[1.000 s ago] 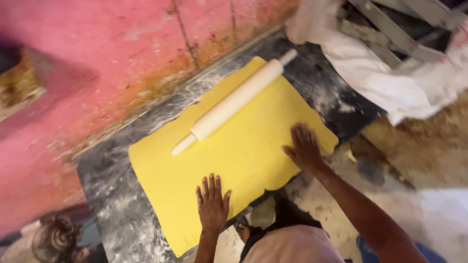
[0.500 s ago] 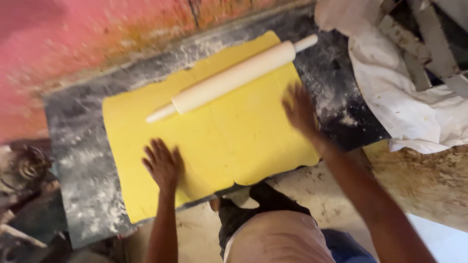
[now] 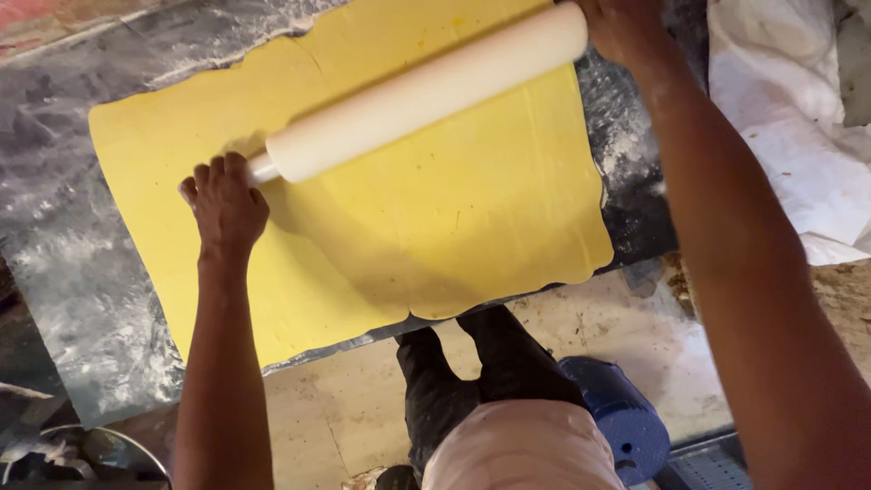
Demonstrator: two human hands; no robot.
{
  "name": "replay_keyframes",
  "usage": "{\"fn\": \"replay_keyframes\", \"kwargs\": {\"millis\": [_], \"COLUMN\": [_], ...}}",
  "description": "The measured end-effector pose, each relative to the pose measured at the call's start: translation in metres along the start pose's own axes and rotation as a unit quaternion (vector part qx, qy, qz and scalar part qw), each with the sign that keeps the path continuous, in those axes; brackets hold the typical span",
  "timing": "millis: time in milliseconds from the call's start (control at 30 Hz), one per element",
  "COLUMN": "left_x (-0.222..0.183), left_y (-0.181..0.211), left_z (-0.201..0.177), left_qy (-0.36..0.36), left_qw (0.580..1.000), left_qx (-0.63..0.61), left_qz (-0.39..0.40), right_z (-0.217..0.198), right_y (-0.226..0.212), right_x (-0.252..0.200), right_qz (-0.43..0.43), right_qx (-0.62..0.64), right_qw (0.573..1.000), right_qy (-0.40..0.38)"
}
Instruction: The person rolls out a large sheet of yellow dough using a white rolling pin on a floured workbench. They repeatedly push the rolling pin across the surface and occasionally move the dough by hand.
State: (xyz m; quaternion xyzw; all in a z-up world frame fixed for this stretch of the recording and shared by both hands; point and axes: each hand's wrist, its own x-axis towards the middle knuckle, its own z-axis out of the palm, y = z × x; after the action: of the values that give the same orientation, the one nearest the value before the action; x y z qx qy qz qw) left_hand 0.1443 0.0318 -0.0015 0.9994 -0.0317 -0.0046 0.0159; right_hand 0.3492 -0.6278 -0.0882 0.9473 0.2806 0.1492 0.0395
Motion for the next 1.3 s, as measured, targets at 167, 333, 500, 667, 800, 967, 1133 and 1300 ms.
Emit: {"fn": "replay_keyframes", "kwargs": {"millis": [167, 333, 500, 667, 800, 967, 1133, 1300], "left_x": [-0.061, -0.146, -0.2, -0.19, -0.146, -0.143, -0.217, -0.257], "left_y": [0.012, 0.043, 0.054, 0.047, 0.045, 0.067, 0.094, 0.092], "left_z": [-0.005, -0.013, -0.029, -0.035, -0.021, -0.021, -0.03, -0.032], "left_qy": [-0.056, -0.111, -0.105, -0.124, -0.066, 0.01, -0.025, -0.123], "left_qw": [0.998, 0.992, 0.991, 0.985, 0.995, 0.998, 0.996, 0.984], "left_qx": [0.033, 0.044, -0.04, -0.069, -0.045, -0.062, -0.081, -0.126], "left_qz": [0.026, 0.036, 0.066, 0.094, 0.054, 0.008, -0.027, -0.006], "right_z": [-0.081, -0.174, -0.219, -0.213, -0.175, -0.141, -0.168, -0.206], "right_y": [-0.056, -0.128, -0.165, -0.15, -0.101, -0.087, -0.117, -0.138], "right_x": [-0.078, -0.163, -0.212, -0.21, -0.171, -0.152, -0.199, -0.22], "right_qz": [0.155, 0.214, 0.294, 0.258, 0.164, 0.079, 0.116, 0.193], "right_qx": [0.039, 0.091, 0.079, 0.049, -0.049, -0.028, -0.003, 0.014], "right_qw": [0.977, 0.96, 0.906, 0.917, 0.951, 0.992, 0.985, 0.964], "right_qy": [-0.14, -0.158, -0.292, -0.299, -0.258, -0.091, -0.126, -0.185]}}
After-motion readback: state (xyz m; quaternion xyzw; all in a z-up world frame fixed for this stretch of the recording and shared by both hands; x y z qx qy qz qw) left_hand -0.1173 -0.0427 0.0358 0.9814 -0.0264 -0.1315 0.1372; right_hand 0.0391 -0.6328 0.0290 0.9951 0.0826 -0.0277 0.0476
